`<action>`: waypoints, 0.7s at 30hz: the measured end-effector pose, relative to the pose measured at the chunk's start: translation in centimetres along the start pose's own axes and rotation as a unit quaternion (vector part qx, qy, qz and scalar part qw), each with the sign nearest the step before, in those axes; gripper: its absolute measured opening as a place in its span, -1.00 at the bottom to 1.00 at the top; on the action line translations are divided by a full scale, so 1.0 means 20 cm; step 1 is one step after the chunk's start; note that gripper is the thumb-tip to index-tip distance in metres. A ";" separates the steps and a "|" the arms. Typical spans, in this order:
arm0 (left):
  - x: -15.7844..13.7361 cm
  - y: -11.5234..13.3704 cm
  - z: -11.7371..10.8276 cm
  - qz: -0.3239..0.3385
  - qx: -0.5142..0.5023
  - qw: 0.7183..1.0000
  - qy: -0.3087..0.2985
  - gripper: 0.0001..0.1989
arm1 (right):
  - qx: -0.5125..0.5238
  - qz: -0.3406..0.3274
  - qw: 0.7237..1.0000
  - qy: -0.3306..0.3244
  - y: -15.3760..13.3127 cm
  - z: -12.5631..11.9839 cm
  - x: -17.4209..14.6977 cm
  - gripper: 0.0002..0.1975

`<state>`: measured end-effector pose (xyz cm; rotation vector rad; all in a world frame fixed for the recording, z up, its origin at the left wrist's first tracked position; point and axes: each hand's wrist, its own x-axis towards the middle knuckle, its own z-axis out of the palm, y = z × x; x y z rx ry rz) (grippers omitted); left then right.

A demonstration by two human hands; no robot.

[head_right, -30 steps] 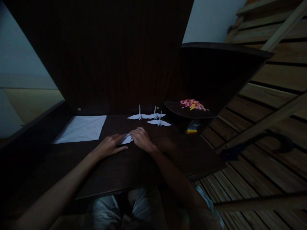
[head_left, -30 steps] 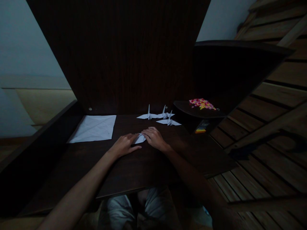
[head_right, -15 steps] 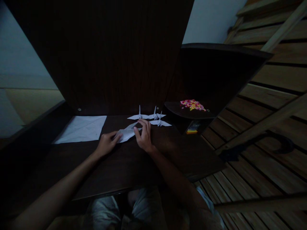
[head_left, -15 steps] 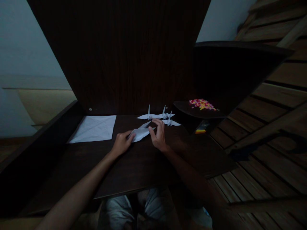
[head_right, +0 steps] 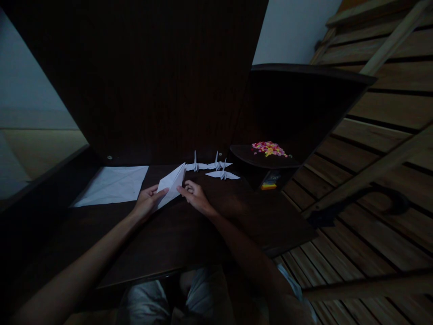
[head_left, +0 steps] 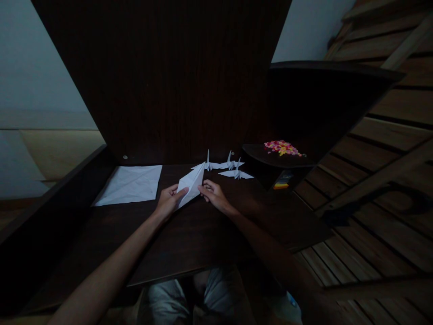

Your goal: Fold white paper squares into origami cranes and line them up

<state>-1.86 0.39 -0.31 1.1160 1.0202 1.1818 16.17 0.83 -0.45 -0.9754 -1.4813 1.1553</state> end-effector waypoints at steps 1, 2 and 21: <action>-0.01 0.00 0.01 -0.002 -0.001 1.000 -0.007 -0.48 | 0.019 0.014 1.000 -0.010 0.01 0.01 0.00 -0.62; -0.01 0.00 0.02 -0.005 0.001 1.000 -0.014 -0.49 | 0.033 0.026 0.999 -0.009 0.01 0.03 0.01 -0.60; -0.05 0.04 0.05 -0.099 -0.148 0.980 -0.092 -0.75 | 0.103 0.110 0.988 0.023 0.06 0.00 0.02 -0.64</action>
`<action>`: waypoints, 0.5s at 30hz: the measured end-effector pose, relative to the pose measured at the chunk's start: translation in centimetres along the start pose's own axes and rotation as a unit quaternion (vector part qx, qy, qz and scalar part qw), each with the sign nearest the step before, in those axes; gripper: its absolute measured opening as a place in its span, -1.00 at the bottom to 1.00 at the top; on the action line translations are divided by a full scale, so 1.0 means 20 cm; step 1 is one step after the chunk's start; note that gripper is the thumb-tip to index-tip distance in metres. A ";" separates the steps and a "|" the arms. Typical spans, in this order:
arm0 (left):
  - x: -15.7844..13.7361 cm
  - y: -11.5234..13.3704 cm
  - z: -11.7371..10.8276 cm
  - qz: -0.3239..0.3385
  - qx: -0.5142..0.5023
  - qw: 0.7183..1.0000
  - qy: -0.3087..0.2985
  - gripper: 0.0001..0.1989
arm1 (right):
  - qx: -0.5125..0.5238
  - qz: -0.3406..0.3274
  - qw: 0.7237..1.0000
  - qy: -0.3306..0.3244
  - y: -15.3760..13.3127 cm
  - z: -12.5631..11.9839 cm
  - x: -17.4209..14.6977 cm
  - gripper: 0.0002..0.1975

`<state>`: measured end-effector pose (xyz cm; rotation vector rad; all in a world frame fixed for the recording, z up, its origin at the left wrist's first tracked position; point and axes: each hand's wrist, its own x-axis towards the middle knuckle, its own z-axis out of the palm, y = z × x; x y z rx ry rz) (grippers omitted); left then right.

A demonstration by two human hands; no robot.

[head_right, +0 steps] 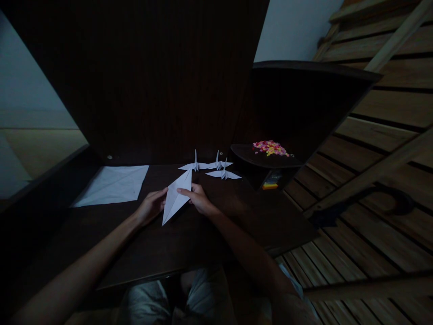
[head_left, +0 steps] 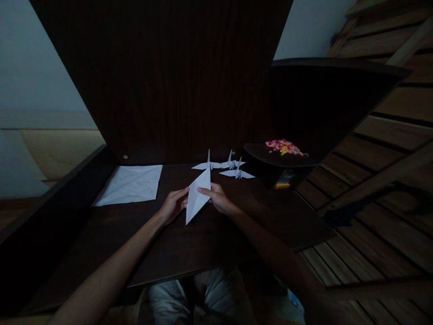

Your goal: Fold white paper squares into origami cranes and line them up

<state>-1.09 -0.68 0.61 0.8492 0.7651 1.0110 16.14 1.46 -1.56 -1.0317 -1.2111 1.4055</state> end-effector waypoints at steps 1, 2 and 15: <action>0.00 0.00 0.00 0.002 0.002 1.000 -0.001 -0.73 | -0.001 0.002 1.000 0.002 0.00 0.00 0.00 -0.64; 0.00 0.00 0.00 0.004 0.005 1.000 -0.003 -0.71 | -0.002 0.003 1.000 0.001 0.00 0.00 0.00 -0.63; 0.00 -0.02 -0.01 0.030 0.126 0.991 -0.015 -0.67 | 0.035 -0.003 0.999 0.014 -0.04 0.05 -0.02 -0.54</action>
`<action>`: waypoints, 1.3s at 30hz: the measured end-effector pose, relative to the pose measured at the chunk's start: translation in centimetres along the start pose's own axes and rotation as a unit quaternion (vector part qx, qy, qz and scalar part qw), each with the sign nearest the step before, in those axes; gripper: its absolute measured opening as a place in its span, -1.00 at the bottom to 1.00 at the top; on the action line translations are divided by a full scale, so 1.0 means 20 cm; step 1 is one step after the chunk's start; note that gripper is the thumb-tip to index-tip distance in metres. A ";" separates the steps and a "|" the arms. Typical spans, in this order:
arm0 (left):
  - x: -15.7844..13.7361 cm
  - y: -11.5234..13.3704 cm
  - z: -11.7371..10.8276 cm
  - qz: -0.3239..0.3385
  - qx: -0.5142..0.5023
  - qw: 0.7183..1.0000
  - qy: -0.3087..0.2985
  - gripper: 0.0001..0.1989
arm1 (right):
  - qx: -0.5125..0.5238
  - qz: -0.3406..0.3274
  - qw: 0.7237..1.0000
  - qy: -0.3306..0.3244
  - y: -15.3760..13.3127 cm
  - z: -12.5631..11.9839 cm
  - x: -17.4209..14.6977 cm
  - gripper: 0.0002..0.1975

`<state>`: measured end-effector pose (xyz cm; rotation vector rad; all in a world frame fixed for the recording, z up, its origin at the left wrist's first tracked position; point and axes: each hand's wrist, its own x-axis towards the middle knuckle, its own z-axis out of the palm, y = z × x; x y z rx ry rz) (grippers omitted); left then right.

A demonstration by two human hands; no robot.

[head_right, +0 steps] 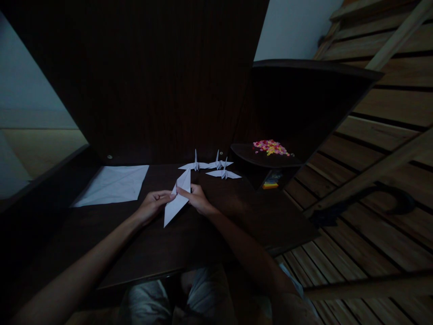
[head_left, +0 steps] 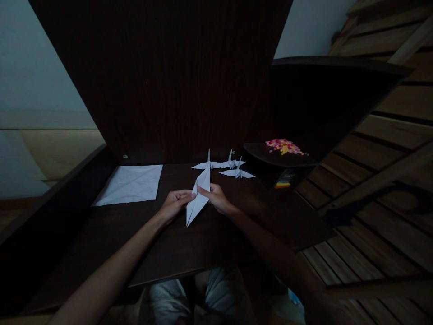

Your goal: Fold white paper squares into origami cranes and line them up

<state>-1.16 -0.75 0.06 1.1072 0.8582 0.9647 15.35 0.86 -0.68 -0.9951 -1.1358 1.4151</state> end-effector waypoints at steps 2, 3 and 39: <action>0.00 0.00 0.00 -0.002 0.012 1.000 0.001 -0.66 | -0.002 0.003 1.000 0.000 0.00 0.00 0.00 -0.53; 0.00 0.00 0.00 -0.003 0.018 1.000 0.002 -0.65 | -0.005 0.003 1.000 0.000 0.00 0.00 0.00 -0.53; 0.00 -0.04 0.01 -0.028 0.101 0.992 -0.074 -0.65 | -0.028 0.028 0.999 -0.025 -0.02 0.00 -0.02 -0.64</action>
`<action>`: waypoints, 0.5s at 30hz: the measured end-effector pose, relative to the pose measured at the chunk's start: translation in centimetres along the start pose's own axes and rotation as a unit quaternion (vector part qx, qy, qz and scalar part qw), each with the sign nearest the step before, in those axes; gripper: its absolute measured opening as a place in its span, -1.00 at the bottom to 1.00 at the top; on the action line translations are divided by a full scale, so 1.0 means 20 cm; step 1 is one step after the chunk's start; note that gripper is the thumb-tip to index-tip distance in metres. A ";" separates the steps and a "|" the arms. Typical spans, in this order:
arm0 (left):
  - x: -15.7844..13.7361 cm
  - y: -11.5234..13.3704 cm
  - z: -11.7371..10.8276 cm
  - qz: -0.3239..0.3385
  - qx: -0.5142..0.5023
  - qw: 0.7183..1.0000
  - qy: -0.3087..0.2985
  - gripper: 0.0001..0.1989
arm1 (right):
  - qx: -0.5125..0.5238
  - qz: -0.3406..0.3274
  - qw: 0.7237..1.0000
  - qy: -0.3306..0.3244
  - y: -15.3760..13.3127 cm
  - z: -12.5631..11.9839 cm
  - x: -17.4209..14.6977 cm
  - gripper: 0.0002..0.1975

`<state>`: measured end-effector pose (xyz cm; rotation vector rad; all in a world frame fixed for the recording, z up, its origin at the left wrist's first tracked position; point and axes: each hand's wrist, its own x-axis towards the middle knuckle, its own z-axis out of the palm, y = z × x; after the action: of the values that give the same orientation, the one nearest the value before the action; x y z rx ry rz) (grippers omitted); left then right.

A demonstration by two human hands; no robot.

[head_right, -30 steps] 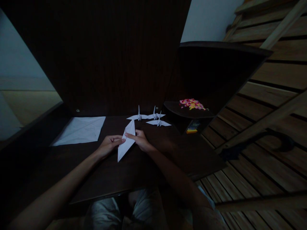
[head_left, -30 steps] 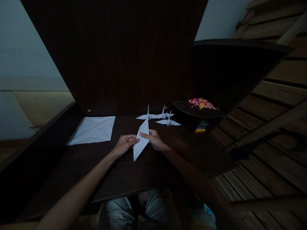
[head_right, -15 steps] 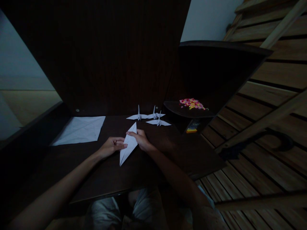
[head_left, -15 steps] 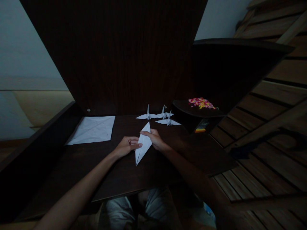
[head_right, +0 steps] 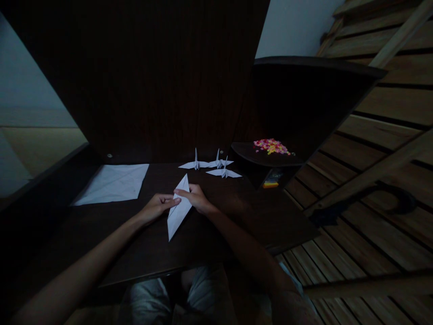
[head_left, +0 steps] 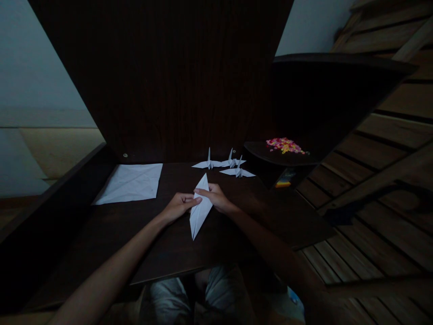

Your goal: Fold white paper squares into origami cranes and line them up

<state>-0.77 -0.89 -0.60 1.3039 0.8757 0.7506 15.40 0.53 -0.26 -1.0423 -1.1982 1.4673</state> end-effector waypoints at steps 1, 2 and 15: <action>0.00 0.00 0.00 -0.002 0.000 1.000 -0.007 -0.66 | -0.005 -0.003 1.000 0.002 0.00 0.00 0.00 -0.64; 0.00 0.01 0.00 -0.003 0.001 1.000 -0.011 -0.67 | -0.009 -0.004 1.000 0.002 0.00 0.00 0.00 -0.63; 0.02 0.05 -0.05 0.044 -0.128 0.975 0.175 -0.62 | 0.056 -0.013 0.997 -0.059 0.00 -0.02 0.02 -0.58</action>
<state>-1.44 0.00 0.21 1.0004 0.9656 1.1490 15.76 0.98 -0.40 -0.8716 -1.1919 1.5749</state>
